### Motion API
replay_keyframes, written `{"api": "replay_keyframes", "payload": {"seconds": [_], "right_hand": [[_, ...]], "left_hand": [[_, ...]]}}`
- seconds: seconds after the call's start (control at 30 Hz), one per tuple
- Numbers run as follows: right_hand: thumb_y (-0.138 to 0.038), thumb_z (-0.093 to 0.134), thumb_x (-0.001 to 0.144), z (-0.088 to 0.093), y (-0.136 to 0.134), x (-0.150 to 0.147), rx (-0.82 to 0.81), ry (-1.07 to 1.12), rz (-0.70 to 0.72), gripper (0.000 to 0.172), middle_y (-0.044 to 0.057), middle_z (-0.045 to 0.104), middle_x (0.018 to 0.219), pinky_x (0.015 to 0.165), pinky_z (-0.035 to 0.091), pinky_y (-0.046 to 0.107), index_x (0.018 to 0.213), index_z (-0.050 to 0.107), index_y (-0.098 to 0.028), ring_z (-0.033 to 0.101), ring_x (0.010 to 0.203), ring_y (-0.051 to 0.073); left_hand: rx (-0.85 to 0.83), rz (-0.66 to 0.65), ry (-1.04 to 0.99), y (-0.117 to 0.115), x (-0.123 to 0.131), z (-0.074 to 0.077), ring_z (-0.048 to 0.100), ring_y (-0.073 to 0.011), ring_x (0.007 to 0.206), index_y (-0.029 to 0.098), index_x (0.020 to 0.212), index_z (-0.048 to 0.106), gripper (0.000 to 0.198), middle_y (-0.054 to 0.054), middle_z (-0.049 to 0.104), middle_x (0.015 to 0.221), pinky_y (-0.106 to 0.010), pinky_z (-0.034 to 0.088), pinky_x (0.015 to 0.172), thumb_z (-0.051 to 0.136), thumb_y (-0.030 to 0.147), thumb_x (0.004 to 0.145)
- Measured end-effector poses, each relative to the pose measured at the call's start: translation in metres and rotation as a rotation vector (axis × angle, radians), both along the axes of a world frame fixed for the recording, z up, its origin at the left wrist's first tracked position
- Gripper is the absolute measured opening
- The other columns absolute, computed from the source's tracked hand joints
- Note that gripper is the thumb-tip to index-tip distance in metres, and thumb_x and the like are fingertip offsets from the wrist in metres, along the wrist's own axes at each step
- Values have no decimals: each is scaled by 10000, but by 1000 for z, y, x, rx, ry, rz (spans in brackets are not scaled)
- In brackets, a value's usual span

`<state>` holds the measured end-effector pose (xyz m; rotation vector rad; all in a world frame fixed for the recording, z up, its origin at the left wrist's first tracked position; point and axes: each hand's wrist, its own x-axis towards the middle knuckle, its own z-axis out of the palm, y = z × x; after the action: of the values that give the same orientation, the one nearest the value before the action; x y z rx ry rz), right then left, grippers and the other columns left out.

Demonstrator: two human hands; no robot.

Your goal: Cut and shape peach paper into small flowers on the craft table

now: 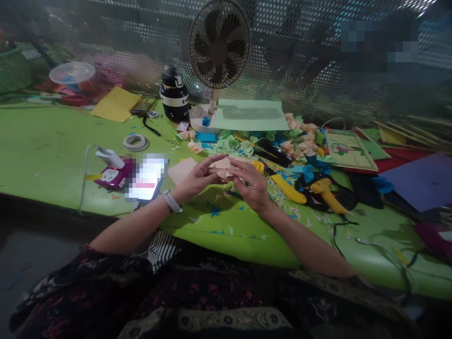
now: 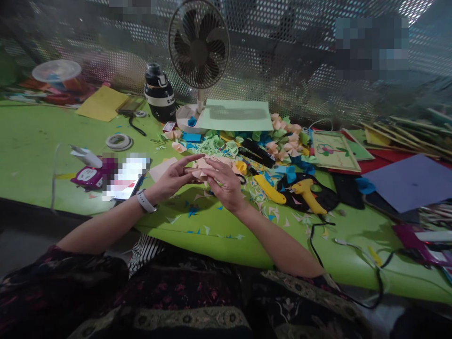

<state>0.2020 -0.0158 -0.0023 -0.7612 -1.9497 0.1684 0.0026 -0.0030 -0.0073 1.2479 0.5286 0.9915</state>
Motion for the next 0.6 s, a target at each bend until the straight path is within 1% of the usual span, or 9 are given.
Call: {"api": "replay_keyframes", "payload": {"seconds": [0.07,0.17,0.27,0.33,0.4,0.47,0.6], "right_hand": [[-205,562,948,0,0,1,43,-60,-31,237,73,690,1282,1017,528,452,1114,719,-269,635,1207,218],[-223,567,946,-1,-1,2,135,-241,-103,259,84,655,1343,1063,495,471,1165,704,-246,573,1298,239],[-224,560,943,-1,-4,2,194,-430,-166,301,98,608,1401,1107,451,483,1219,681,-214,509,1364,259],[-222,547,946,-2,-4,1,207,-491,-182,318,105,589,1420,1116,437,485,1239,668,-199,493,1377,266],[-222,542,946,-3,-3,0,200,-511,-168,326,110,586,1423,1117,430,490,1249,661,-193,488,1380,271],[-230,543,943,-4,-1,0,178,-484,-146,325,110,602,1407,1110,433,494,1245,660,-200,500,1368,273],[-297,569,917,0,1,1,86,-265,-111,369,115,640,1352,1067,465,509,1272,629,-217,565,1286,275]], "left_hand": [[-32,-8,-40,-1,1,0,725,-162,895,219,1432,481,633,-70,757,1025,-310,573,888,735,281,856],[-79,15,-70,-1,2,-2,724,-151,885,216,1415,498,616,-63,758,1021,-311,573,902,738,272,850],[-93,59,-40,0,3,-5,722,-153,860,201,1409,507,610,-49,758,965,-336,577,909,733,274,846],[-90,77,-11,0,3,-5,723,-162,864,193,1403,514,604,-43,755,938,-345,582,899,730,273,844],[-95,83,14,0,2,-3,723,-168,874,188,1395,520,595,-42,752,927,-343,588,880,728,259,842],[-98,83,18,0,2,-1,724,-162,854,186,1393,517,590,-39,747,905,-332,593,856,722,238,843],[-65,105,35,-1,0,5,721,-133,768,177,1377,517,534,-8,716,801,-303,600,820,678,198,868]]}}
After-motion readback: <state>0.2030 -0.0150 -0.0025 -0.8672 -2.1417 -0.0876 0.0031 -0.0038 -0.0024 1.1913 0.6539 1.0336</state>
